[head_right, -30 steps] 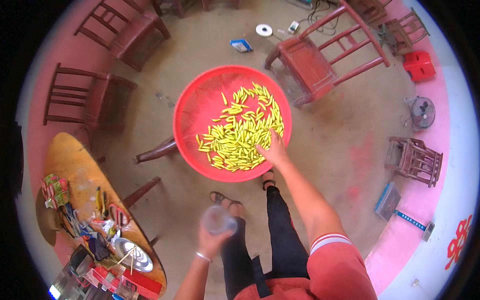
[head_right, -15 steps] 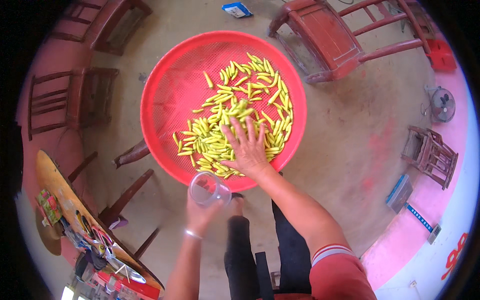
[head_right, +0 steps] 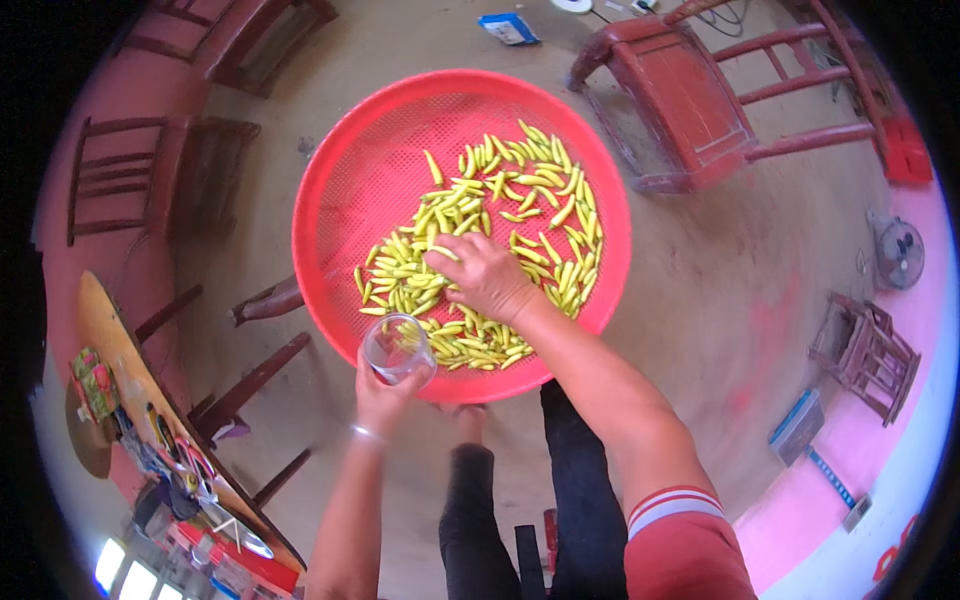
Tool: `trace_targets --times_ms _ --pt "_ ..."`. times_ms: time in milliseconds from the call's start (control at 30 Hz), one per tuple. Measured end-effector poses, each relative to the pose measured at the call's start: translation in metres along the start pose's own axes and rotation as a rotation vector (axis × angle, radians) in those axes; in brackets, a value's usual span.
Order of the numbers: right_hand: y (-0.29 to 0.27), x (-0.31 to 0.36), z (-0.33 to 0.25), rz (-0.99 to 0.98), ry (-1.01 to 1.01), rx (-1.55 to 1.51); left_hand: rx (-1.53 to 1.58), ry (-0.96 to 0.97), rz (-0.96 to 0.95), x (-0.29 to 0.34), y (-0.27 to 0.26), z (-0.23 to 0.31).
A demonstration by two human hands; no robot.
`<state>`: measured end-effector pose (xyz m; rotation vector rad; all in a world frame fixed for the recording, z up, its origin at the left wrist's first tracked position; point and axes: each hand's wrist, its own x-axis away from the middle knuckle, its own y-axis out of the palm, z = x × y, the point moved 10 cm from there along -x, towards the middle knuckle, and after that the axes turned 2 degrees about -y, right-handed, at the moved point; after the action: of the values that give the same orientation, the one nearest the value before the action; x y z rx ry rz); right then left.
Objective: Using a screwdriver to assemble or repair a purple plastic component, then placing green peppers into a cup.
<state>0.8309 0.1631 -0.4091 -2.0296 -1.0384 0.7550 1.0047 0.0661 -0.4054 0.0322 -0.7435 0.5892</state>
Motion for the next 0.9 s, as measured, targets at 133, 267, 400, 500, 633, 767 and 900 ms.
trace_targets --times_ms 133,267,400,500,633,767,900 --pt "-0.025 0.005 0.015 0.073 0.264 -0.293 -0.531 0.169 0.113 0.02 0.005 0.022" --pt "-0.043 0.035 0.023 0.403 0.623 -0.88 -0.666 0.244 0.183 0.032 0.025 0.041" --pt "-0.065 0.04 -0.008 0.646 0.762 -1.367 -0.743 0.362 0.123 0.036 0.057 0.048" --pt "-0.066 0.047 -0.024 0.565 0.715 -1.36 -0.689 0.415 0.121 0.039 0.07 0.061" --pt "-0.066 0.055 -0.028 0.532 0.607 -1.421 -0.683 0.457 0.145 0.034 0.079 0.071" --pt "-0.071 0.049 -0.031 0.41 0.489 -1.474 -0.64 0.459 0.128 0.026 0.083 0.07" --pt "-0.065 0.033 -0.04 0.16 0.396 -1.298 -0.558 0.49 0.094 0.018 0.076 0.054"
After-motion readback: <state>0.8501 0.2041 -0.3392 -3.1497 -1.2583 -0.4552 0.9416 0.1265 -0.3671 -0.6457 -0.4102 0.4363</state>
